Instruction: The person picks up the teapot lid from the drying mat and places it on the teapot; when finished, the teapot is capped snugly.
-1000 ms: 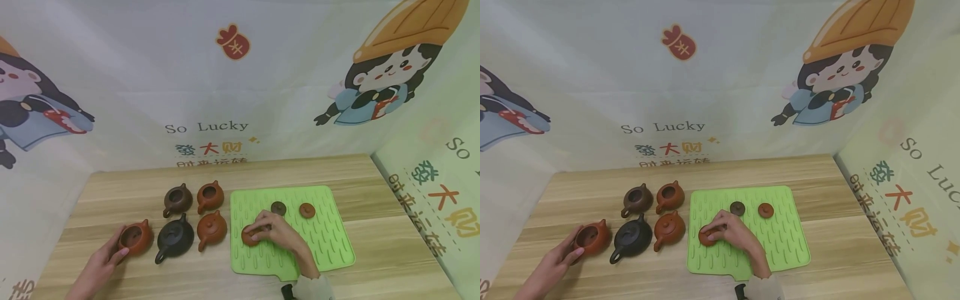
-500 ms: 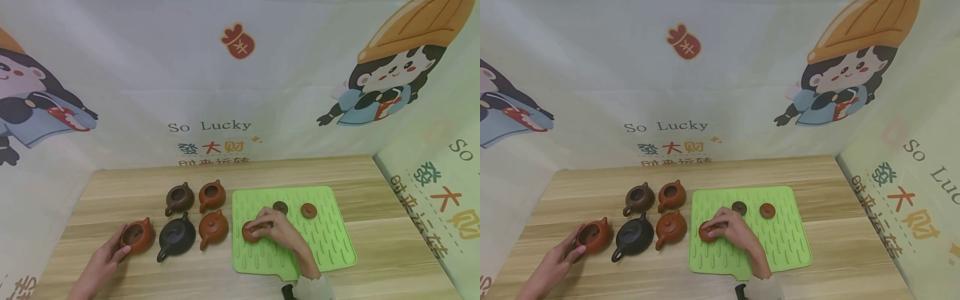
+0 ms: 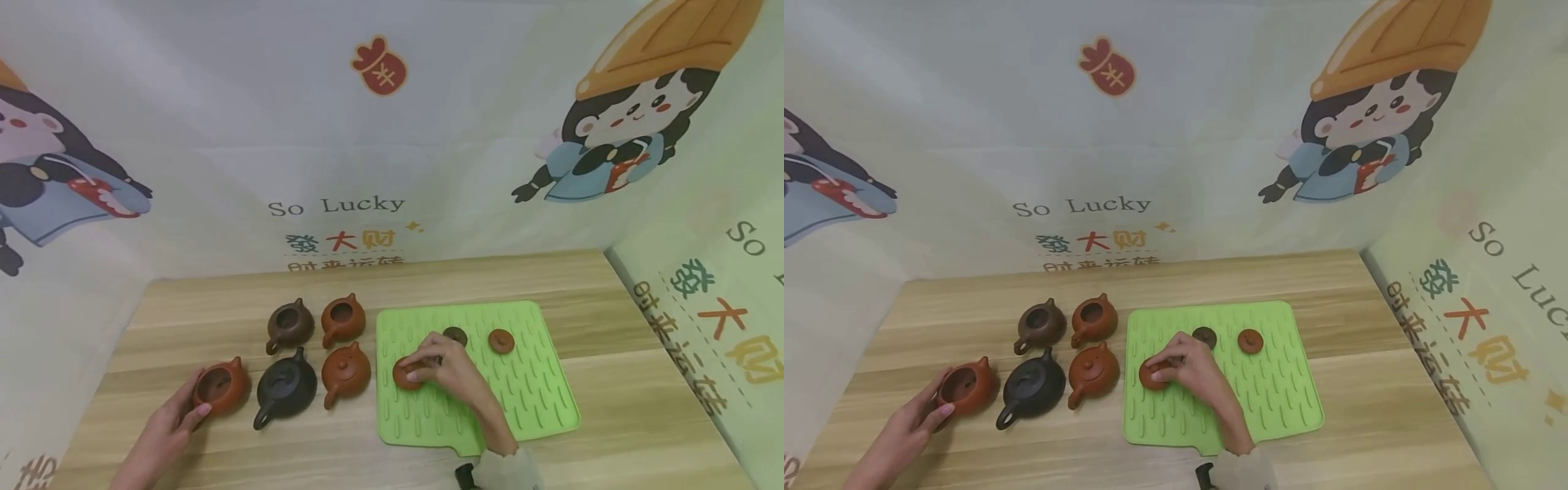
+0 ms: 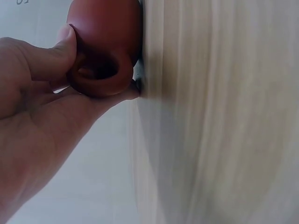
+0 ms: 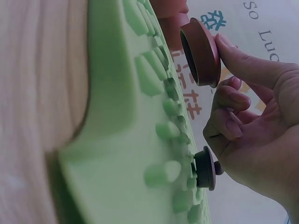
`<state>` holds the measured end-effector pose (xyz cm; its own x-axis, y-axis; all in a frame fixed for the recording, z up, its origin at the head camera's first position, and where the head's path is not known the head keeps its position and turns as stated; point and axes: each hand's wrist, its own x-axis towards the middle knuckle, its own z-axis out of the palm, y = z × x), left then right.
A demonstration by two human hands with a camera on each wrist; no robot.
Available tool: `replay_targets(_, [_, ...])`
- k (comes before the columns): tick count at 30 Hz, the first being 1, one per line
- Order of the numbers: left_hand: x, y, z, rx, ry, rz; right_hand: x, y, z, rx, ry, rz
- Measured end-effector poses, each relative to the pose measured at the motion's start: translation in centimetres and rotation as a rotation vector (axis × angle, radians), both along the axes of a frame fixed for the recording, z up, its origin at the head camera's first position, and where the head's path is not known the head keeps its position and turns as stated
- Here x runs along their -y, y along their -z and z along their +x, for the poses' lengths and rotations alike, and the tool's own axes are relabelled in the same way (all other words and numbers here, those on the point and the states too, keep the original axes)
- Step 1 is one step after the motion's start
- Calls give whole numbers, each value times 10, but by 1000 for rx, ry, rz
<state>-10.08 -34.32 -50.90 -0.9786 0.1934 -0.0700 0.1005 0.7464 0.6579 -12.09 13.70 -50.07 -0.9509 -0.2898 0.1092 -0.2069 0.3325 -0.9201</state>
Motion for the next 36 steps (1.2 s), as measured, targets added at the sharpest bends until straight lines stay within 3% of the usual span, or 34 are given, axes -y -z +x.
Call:
replay_targets(6, [-2, 6, -2, -87, 29, -20, 4, 1, 0, -1, 10, 25])
replay_targets(12, [1, 5, 1, -46, 3, -25, 8, -2, -3, -15, 11, 34])
replay_targets(20, [-1, 7, 1, -88, 15, -28, 10, -6, 1, 23, 47, 31])
replay_targets(31, [-5, 5, -2, -103, 10, -5, 16, -9, 1, -32, 24, 19])
replay_targets(35, [0, 10, -3, -76, 7, 8, 20, -12, 1, -52, 11, 24])
replay_targets(36, [5, 18, -4, -109, 10, -2, 22, -13, 1, -53, 9, 27])
